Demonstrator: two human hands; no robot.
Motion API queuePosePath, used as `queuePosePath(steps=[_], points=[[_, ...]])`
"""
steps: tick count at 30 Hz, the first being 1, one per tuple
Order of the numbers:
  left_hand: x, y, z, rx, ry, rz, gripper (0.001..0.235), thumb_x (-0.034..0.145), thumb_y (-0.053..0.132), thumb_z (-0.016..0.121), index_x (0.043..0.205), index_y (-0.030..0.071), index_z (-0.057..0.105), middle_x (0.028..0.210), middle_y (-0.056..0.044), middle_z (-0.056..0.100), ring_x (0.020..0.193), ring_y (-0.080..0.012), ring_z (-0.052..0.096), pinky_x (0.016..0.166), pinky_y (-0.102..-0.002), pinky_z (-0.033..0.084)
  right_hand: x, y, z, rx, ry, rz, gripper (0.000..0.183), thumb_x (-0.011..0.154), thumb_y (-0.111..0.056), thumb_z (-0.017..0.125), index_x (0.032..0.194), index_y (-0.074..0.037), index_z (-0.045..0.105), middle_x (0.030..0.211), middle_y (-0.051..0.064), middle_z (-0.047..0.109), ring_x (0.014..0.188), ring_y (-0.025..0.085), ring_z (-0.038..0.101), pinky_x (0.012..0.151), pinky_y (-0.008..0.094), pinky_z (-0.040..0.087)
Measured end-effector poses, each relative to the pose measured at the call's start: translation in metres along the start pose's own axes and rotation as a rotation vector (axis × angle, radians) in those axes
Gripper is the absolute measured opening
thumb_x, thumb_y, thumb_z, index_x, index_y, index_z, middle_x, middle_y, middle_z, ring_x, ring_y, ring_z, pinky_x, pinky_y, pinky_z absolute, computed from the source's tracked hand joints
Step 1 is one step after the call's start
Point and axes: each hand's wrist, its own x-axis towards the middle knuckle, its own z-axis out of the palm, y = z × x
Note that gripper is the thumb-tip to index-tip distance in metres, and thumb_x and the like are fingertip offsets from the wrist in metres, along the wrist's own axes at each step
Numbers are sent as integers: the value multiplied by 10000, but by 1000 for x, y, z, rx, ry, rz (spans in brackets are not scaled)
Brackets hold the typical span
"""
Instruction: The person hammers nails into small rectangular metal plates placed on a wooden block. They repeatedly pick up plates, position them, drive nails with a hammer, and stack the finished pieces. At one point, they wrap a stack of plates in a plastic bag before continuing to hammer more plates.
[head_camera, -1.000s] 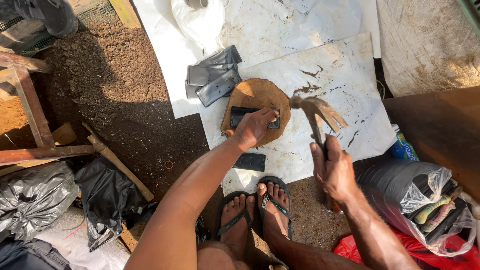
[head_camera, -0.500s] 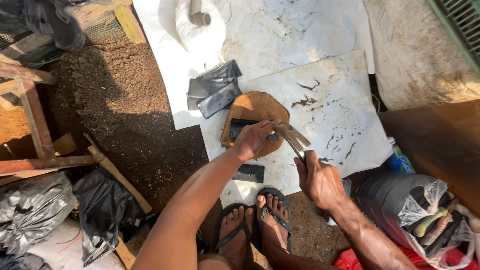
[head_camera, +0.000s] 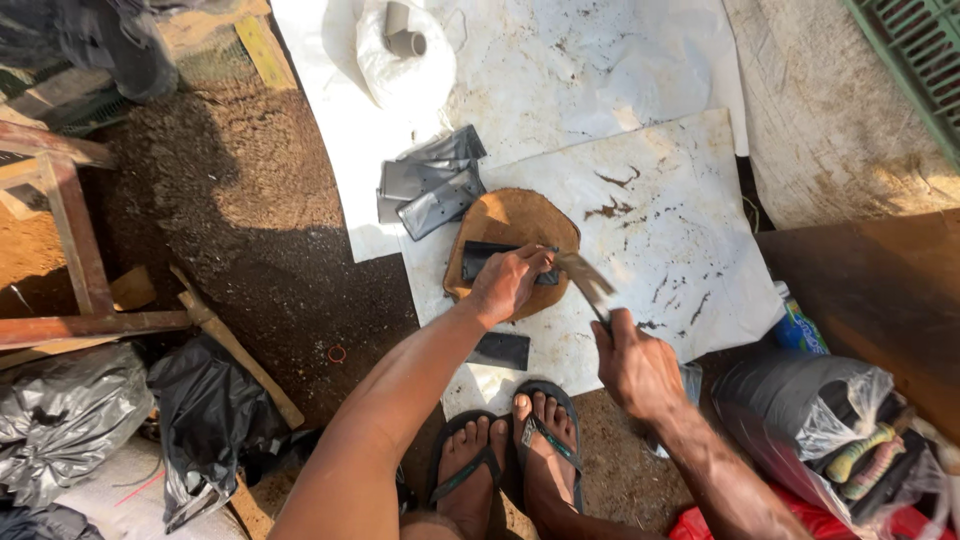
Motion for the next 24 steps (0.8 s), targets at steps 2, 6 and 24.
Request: queuePosePath(steps=[2, 6, 24], points=[[1, -2, 5, -42, 53, -12, 199, 945, -17, 595, 1108, 67, 671, 1118, -122, 730, 929, -341, 723, 748, -403, 591, -5, 6, 5, 216, 113, 19, 215, 1075, -232, 447, 992, -38, 487, 504, 68, 579, 307, 151, 523, 269, 354, 403], [9, -22, 17, -495, 233, -418, 95, 1021, 71, 626, 1066, 50, 707, 966, -112, 747, 841, -249, 722, 721, -342, 589, -14, 23, 22, 644, 213, 145, 296, 1065, -276, 477, 878, -46, 465, 530, 34, 556, 386, 129, 527, 308, 332, 412], [7, -32, -56, -1472, 48, -889, 312, 1044, 297, 555, 915, 53, 701, 857, -97, 707, 726, -209, 693, 672, -376, 596, 5, 51, 50, -136, -342, 231, 416, 1093, -461, 551, 1102, -67, 684, 789, 139, 763, 706, 236, 729, 654, 397, 525]])
